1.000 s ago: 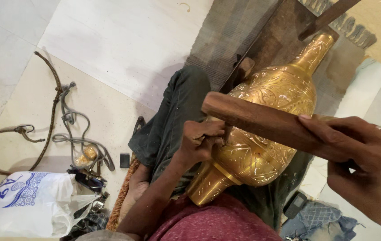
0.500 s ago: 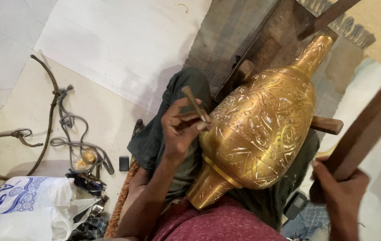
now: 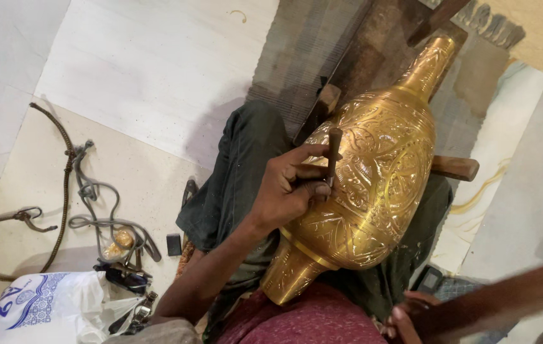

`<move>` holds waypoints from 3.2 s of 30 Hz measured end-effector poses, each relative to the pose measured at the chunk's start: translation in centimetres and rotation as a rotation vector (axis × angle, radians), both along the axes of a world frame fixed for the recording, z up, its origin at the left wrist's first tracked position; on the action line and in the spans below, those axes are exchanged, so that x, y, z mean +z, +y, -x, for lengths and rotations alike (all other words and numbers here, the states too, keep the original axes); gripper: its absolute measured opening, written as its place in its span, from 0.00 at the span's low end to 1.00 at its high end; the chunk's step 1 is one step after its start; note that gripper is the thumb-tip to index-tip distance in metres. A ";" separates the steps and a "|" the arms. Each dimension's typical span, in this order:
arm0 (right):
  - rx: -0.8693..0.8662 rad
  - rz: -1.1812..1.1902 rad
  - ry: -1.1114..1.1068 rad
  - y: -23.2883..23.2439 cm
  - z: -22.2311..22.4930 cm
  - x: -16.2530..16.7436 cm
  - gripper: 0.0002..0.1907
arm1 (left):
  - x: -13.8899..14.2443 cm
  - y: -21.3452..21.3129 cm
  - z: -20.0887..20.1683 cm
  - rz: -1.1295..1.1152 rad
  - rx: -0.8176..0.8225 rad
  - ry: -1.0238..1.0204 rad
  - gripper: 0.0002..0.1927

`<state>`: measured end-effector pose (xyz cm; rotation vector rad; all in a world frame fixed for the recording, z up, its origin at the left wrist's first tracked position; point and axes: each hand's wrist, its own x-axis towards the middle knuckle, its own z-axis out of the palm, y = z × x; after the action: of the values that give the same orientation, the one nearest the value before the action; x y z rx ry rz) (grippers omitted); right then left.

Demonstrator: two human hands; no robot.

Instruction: The person uses a chisel and a wooden mallet to carve intricate patterns into a large brass vessel. They hold the chisel against the surface and strike it repeatedly to create detailed engravings.

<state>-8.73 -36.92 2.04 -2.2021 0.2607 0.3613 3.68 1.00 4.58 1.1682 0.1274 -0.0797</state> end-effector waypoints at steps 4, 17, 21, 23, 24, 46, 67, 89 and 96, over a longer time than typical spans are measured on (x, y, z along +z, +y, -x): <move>-0.183 0.126 0.018 3.7 0.7 1.2 0.19 | 0.6 0.0 0.3 0.024 -0.024 -0.065 0.28; 0.017 -0.116 -0.116 10.4 -9.2 9.5 0.17 | 2.1 0.0 0.6 -0.402 -0.028 -0.346 0.27; 0.232 0.191 -0.088 10.4 -13.9 11.7 0.16 | 2.1 0.0 0.5 -0.478 0.004 -0.458 0.30; 0.331 0.147 -0.128 10.6 -16.1 13.0 0.16 | 2.2 0.2 0.4 -0.427 -0.025 -0.427 0.31; 0.340 0.073 -0.132 11.0 -17.2 13.8 0.15 | 2.2 0.3 0.3 -0.401 -0.036 -0.416 0.31; 0.653 0.530 0.149 11.6 -22.0 18.7 0.21 | 0.4 0.6 -0.2 -0.308 -0.131 -0.377 0.38; 0.587 0.552 0.085 9.9 -20.9 17.3 0.26 | 0.2 0.9 -0.9 -0.325 -0.200 -0.367 0.36; 0.599 0.784 0.155 11.4 -18.9 17.7 0.19 | -0.3 1.5 -1.7 -0.180 -0.283 -0.481 0.36; 0.535 0.641 0.053 10.2 -18.0 16.9 0.19 | -1.0 1.4 -2.1 -0.230 -0.320 -0.422 0.27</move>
<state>9.23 -26.77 18.94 -2.8877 -0.2325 0.7025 5.81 2.43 3.60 1.4024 -0.4340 -0.1008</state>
